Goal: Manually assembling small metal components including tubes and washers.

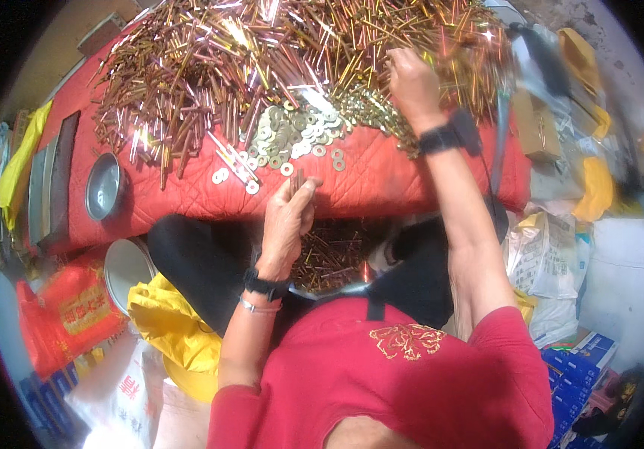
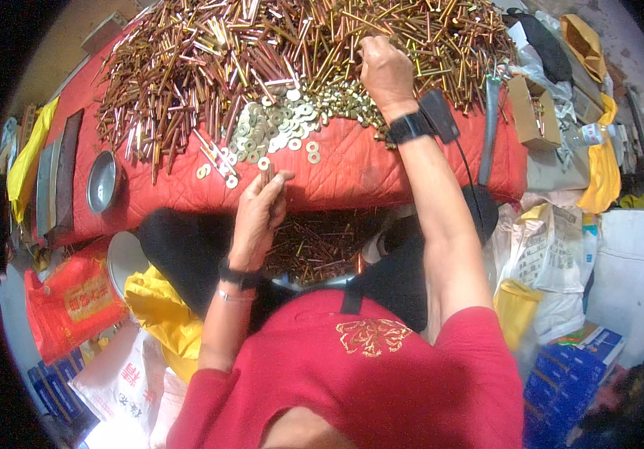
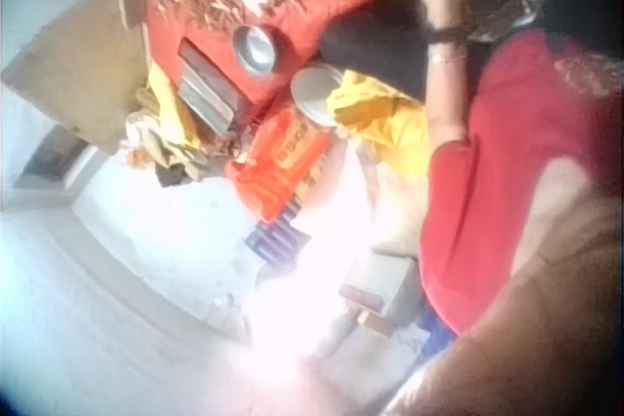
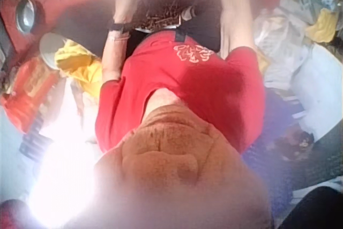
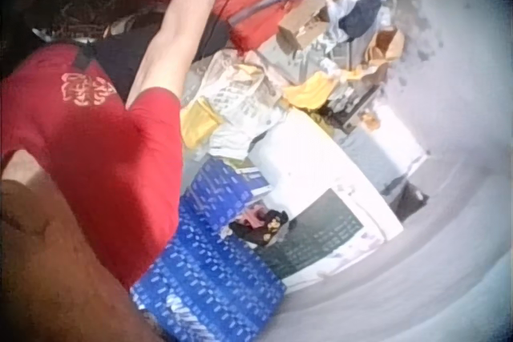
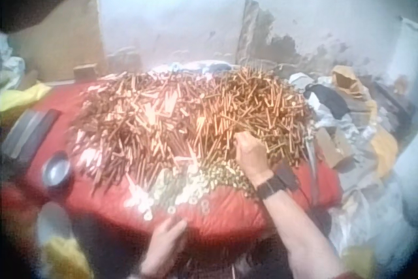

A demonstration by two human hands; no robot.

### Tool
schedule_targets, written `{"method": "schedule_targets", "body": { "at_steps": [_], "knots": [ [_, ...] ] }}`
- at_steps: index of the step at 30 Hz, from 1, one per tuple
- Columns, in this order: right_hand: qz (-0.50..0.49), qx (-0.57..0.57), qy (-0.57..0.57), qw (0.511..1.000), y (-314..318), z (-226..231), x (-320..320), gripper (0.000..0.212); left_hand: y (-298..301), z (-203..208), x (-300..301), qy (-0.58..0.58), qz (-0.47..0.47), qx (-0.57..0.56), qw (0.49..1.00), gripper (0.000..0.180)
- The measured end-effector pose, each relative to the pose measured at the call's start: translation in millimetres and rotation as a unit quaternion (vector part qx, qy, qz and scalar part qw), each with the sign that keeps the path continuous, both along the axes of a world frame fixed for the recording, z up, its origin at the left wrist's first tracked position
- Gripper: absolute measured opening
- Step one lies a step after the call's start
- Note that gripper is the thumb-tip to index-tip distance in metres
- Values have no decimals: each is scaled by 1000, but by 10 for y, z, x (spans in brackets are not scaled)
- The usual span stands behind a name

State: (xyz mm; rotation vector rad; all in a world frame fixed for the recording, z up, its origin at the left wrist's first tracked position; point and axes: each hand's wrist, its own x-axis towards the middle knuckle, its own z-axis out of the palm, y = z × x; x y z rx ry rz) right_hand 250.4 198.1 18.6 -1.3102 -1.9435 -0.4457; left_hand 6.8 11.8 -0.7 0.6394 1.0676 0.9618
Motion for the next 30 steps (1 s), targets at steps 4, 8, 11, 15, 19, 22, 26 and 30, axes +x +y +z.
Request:
{"method": "schedule_targets", "body": {
  "at_steps": [4, 8, 11, 15, 19, 22, 26, 30],
  "knots": [
    [61, -27, 91, 994, -753, 128, -95, 9, 118, -101, 205, 62, 21, 77, 995, 22],
    [61, -190, 157, 967, -1498, 64, -152, 9, 228, -168, 391, 49, 26, 98, 994, 15],
    [4, -310, 112, 944, -1684, -74, -130, 14, 191, -143, 422, 52, 1, 82, 995, 13],
    [51, -300, 87, 949, -1582, -406, -70, 18, 155, -128, 349, 14, 42, 69, 997, 18],
    [5, -246, -46, 968, -1582, -263, -169, 18, 114, -177, 79, -111, 70, 38, 991, 26],
    [64, -208, 7, 976, -1607, -189, -217, 17, 17, -187, -24, -167, 90, 3, 982, 24],
    [185, -249, 65, 949, -1658, -66, -342, 22, -63, -209, -17, -213, 122, -25, 969, 29],
    [179, -295, 75, 936, -1551, -141, -372, 22, -80, -306, -5, -241, 146, -17, 959, 29]
  ]
}}
